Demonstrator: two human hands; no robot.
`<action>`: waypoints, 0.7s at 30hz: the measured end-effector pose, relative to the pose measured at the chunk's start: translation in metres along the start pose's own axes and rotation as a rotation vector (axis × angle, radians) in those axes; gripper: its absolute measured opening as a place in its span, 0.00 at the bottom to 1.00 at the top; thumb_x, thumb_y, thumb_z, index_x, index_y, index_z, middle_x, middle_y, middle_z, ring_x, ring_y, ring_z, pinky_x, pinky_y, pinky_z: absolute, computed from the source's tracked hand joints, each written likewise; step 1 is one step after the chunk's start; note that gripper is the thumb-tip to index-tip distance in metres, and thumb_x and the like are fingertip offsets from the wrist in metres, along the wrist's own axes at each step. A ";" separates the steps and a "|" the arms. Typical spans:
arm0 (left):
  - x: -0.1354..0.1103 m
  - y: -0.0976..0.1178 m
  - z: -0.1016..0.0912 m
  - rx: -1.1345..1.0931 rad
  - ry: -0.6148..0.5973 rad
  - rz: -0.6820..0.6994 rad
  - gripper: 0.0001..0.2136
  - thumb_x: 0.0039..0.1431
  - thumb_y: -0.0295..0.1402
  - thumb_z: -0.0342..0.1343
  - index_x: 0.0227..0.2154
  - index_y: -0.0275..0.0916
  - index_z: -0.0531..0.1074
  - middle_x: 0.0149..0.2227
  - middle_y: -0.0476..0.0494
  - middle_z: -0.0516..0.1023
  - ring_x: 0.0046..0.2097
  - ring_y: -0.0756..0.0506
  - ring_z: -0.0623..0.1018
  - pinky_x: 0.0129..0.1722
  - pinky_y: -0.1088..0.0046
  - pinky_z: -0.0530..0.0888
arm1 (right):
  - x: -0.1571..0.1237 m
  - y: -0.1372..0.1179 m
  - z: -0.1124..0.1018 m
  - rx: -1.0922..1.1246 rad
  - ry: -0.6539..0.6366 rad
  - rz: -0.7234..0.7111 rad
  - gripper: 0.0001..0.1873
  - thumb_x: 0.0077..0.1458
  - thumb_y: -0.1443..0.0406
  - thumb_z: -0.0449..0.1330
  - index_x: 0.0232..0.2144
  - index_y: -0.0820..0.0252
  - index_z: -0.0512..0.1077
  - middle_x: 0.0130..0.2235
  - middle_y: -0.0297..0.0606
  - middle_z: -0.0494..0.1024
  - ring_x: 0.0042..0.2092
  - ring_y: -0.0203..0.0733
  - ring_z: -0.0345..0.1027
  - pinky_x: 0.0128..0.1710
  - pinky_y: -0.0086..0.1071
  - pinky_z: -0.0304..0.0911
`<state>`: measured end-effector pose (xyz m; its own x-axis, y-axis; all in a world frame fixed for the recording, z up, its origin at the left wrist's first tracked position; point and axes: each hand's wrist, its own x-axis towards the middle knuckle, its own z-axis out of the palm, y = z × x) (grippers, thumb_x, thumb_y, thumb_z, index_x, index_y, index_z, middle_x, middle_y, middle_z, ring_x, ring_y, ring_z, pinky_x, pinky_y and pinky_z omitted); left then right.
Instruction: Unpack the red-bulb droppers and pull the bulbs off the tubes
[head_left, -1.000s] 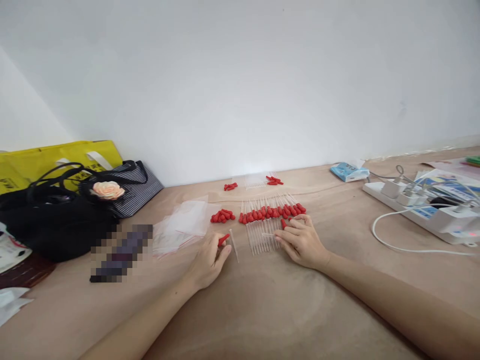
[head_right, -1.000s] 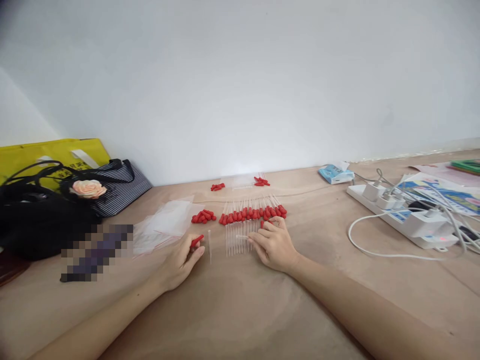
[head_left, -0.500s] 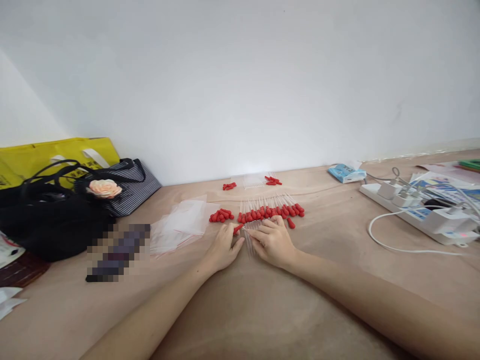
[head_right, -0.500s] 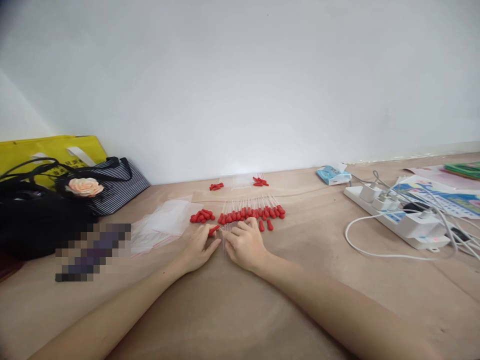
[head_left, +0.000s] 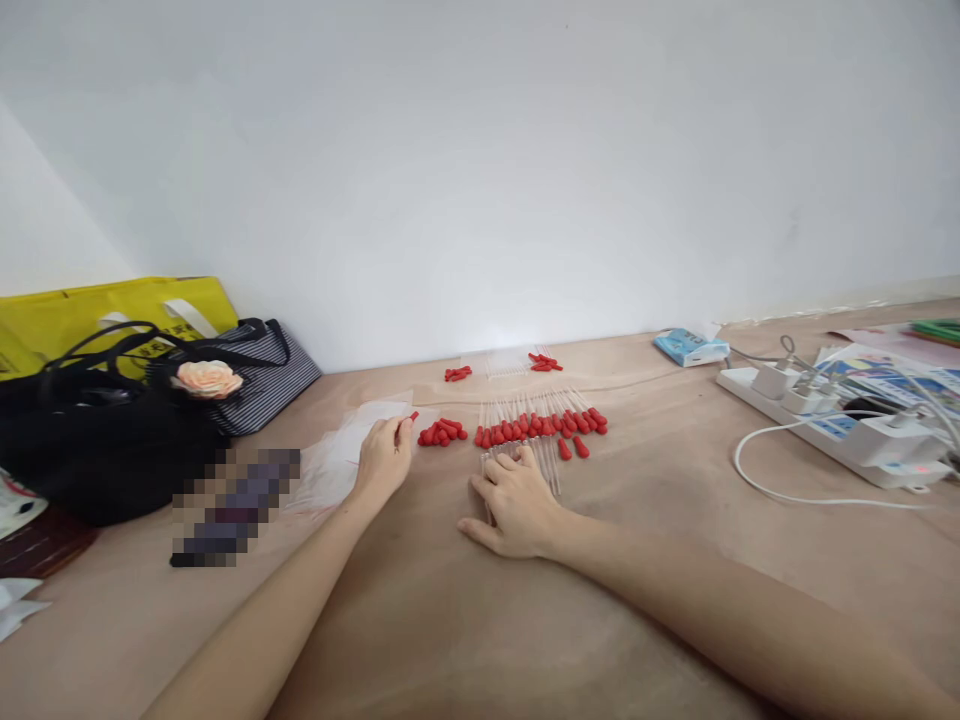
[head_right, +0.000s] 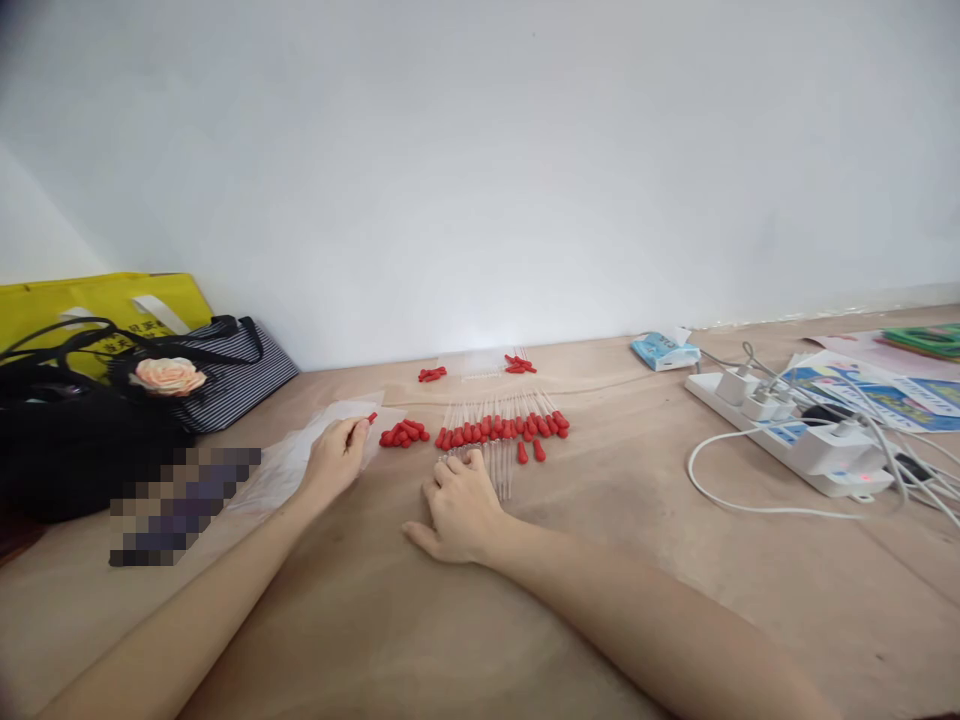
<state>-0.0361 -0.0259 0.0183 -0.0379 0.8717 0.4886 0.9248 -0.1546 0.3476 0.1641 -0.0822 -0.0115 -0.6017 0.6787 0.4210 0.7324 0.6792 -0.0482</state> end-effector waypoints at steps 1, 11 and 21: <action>0.004 -0.003 0.000 0.034 -0.018 -0.032 0.12 0.56 0.35 0.39 0.33 0.38 0.65 0.32 0.42 0.73 0.38 0.44 0.72 0.38 0.70 0.66 | -0.001 0.002 -0.001 0.001 -0.010 -0.013 0.25 0.49 0.48 0.49 0.31 0.64 0.69 0.32 0.42 0.68 0.36 0.43 0.57 0.38 0.40 0.44; 0.014 -0.010 0.010 0.289 -0.213 -0.089 0.15 0.58 0.36 0.37 0.27 0.37 0.67 0.29 0.40 0.76 0.35 0.42 0.74 0.31 0.71 0.64 | -0.003 0.024 -0.008 0.009 -0.066 -0.197 0.24 0.53 0.49 0.47 0.41 0.62 0.67 0.34 0.40 0.67 0.38 0.42 0.55 0.41 0.41 0.44; 0.012 -0.009 0.005 0.288 -0.111 -0.028 0.14 0.58 0.33 0.38 0.31 0.37 0.69 0.33 0.41 0.75 0.38 0.43 0.72 0.36 0.71 0.64 | 0.003 0.026 0.000 0.012 -0.013 -0.117 0.29 0.52 0.46 0.45 0.43 0.61 0.67 0.35 0.41 0.68 0.37 0.42 0.56 0.38 0.39 0.43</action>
<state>-0.0428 -0.0116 0.0173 -0.0381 0.9219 0.3856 0.9938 -0.0053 0.1109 0.1816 -0.0623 -0.0118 -0.6868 0.5985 0.4124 0.6533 0.7571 -0.0106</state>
